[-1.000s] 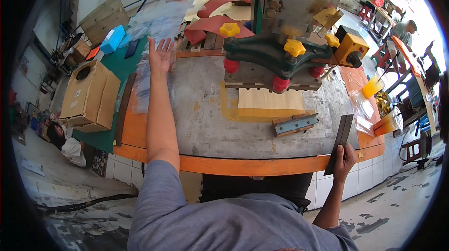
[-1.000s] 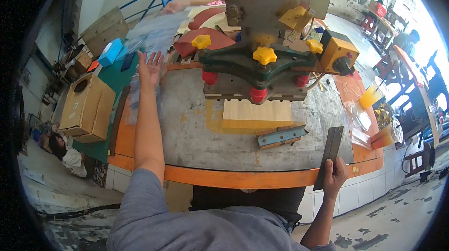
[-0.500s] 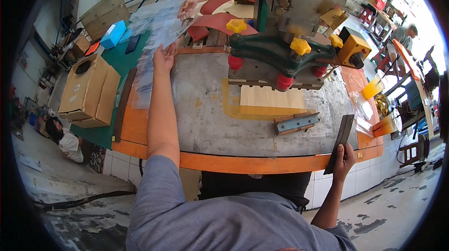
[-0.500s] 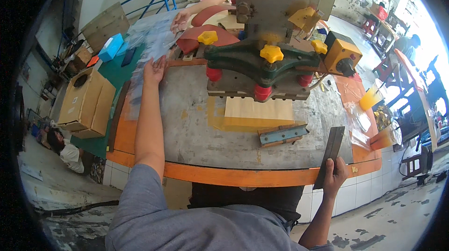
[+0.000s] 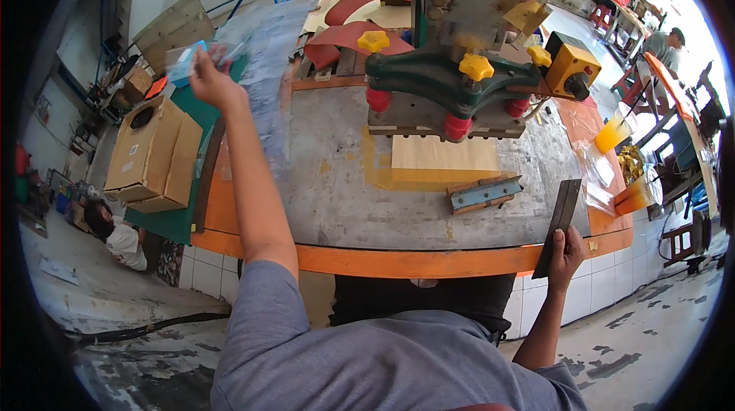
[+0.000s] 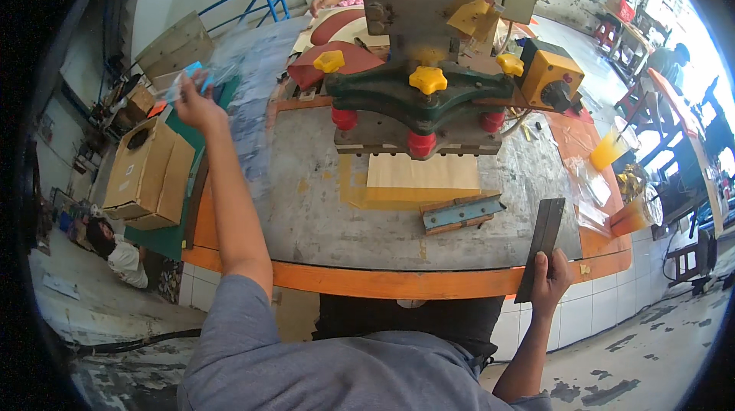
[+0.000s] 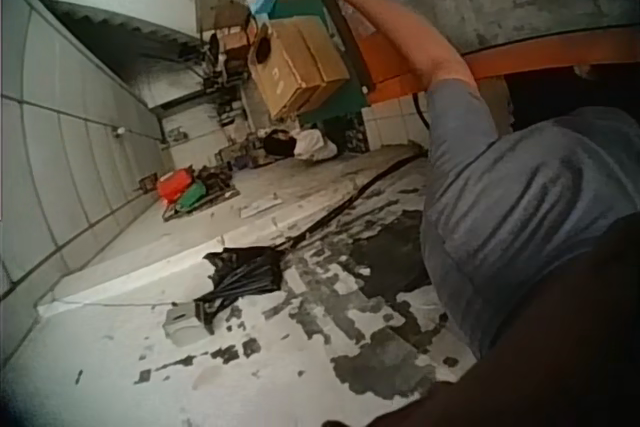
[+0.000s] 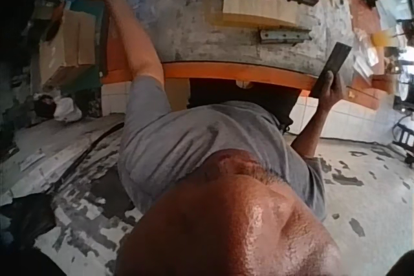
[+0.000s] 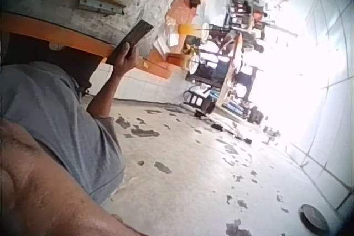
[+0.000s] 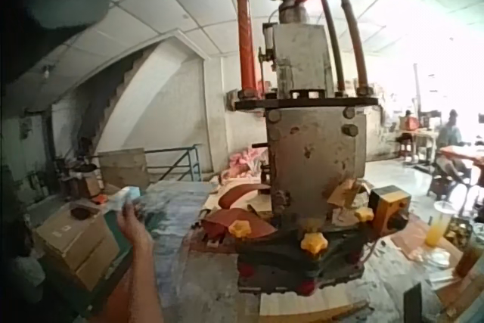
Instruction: The person unfastens and removes a metal block from a press machine with a hex key, then handles the metal block, a metal strip, and the hex key on the work table.
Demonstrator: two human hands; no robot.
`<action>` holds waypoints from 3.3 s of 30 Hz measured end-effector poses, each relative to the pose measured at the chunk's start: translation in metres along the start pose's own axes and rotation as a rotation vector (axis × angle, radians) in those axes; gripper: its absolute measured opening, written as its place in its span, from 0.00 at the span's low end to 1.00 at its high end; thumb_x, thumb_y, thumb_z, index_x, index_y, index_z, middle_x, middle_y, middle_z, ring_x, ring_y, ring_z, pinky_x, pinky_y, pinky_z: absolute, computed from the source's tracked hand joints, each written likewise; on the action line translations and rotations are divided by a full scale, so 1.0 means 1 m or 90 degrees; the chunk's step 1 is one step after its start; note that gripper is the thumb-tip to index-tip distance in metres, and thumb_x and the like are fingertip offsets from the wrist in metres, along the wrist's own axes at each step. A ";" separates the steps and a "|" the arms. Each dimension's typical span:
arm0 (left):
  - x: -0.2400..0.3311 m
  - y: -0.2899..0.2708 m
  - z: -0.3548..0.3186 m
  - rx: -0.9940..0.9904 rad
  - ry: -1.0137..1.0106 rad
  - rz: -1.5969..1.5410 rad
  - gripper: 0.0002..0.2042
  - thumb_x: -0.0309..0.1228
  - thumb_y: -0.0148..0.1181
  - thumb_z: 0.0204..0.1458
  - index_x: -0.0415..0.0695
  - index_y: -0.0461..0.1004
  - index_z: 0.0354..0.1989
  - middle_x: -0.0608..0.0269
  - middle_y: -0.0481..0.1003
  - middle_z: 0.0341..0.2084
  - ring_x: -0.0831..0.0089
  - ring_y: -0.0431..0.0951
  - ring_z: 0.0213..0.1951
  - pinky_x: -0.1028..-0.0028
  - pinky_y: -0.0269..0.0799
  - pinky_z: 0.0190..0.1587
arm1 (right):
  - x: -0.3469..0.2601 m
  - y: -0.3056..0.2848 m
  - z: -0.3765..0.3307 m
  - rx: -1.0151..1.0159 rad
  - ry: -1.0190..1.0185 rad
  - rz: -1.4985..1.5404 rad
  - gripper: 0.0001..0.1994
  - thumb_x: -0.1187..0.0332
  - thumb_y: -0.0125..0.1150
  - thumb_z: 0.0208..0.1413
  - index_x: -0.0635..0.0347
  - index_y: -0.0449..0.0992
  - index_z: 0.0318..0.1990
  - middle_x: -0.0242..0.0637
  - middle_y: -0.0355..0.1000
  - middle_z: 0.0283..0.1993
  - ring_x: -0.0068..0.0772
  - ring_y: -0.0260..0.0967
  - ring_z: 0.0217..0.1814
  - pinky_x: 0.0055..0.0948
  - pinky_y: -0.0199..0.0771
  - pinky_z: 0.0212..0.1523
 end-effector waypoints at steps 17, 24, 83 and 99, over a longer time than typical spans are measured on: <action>0.174 -0.153 -0.115 -0.108 -0.005 -0.046 0.08 0.33 0.56 0.66 0.41 0.75 0.40 0.62 0.75 0.30 0.79 0.71 0.28 0.79 0.64 0.25 | 0.016 -0.006 -0.005 0.005 0.110 0.179 0.14 0.62 0.56 0.70 0.68 0.77 0.44 0.25 0.66 0.30 0.17 0.59 0.33 0.21 0.58 0.33; 0.151 -0.186 -0.224 -0.092 -0.254 0.176 0.08 0.33 0.58 0.64 0.41 0.77 0.41 0.65 0.76 0.26 0.80 0.73 0.26 0.81 0.65 0.21 | 0.020 -0.010 -0.005 -0.001 0.118 0.214 0.14 0.61 0.56 0.71 0.65 0.78 0.40 0.18 0.65 0.29 0.10 0.55 0.31 0.16 0.55 0.31; 0.178 -0.166 -0.300 -0.568 -0.064 0.567 0.06 0.27 0.66 0.58 0.38 0.80 0.39 0.55 0.81 0.30 0.68 0.78 0.24 0.72 0.71 0.27 | -0.227 0.203 0.018 -0.561 -0.602 -0.001 0.14 0.56 0.67 0.55 0.57 0.75 0.34 0.38 0.72 0.32 0.46 0.76 0.36 0.42 0.75 0.35; 0.143 -0.130 -0.295 -0.369 -0.254 0.165 0.44 0.41 0.74 0.51 0.40 0.54 0.72 0.53 0.69 0.61 0.68 0.73 0.57 0.69 0.72 0.53 | -0.175 0.128 -0.002 -0.539 -0.071 0.397 0.12 0.63 0.61 0.66 0.64 0.75 0.37 0.39 0.69 0.28 0.32 0.65 0.30 0.30 0.65 0.34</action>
Point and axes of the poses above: each hand's wrist, its own z-axis towards the middle knuckle, its own y-axis out of the palm, x = y × z, the point moved 2 cm from there along z, towards the middle knuckle
